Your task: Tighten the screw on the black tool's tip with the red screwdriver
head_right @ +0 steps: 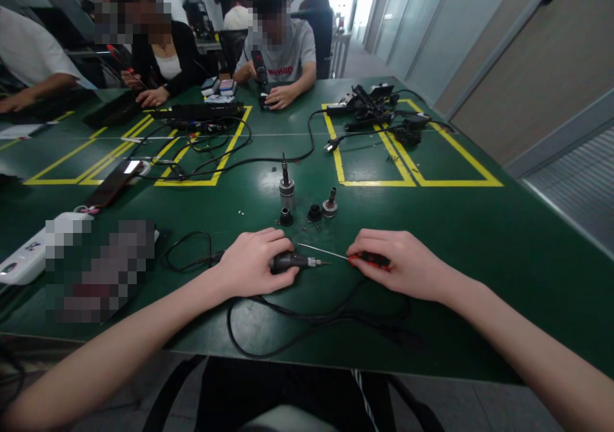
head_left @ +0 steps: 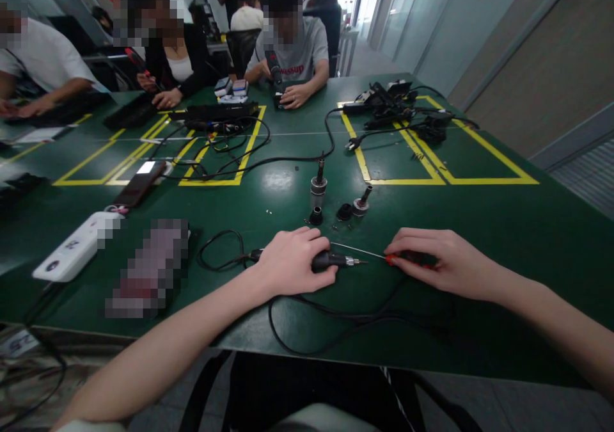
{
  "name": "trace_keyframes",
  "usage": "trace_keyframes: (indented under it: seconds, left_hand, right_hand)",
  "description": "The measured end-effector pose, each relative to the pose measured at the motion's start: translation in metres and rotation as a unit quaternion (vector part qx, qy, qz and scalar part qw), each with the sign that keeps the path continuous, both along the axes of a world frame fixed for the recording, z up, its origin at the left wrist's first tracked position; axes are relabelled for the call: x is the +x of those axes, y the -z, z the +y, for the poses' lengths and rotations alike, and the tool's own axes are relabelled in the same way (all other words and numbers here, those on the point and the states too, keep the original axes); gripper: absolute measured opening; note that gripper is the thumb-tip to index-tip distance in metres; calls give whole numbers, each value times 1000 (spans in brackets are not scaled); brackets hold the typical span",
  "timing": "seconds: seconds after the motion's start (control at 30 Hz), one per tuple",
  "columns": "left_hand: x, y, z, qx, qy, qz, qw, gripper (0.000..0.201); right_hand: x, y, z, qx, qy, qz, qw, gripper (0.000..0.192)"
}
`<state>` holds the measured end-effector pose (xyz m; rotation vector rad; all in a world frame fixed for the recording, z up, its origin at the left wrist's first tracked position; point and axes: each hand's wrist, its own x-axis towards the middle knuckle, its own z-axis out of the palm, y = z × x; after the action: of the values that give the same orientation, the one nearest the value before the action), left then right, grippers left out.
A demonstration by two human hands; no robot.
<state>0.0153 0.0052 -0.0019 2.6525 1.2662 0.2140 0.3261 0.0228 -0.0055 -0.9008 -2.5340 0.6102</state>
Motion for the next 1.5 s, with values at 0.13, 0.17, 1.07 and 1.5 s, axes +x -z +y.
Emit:
trace_keyframes:
  seconds: [0.13,0.17,1.07,1.5]
  left_hand:
    - [3,1,2,-11,11,-11,1000,26]
    - [3,1,3,-13,16,-14,1000,26]
    - [-6,6,3,-10,29,-50,998,24]
    - [-13,11,7,4,53,-38,998,39]
  right_hand:
    - [-10,-6,5,32,-11,11,999,18]
    - [-15,-7,7,44,-19,17,999,19]
    - [-62,10,10,72,-74,2,995,11]
    - [-57,5,-5,69,-15,1,998,9]
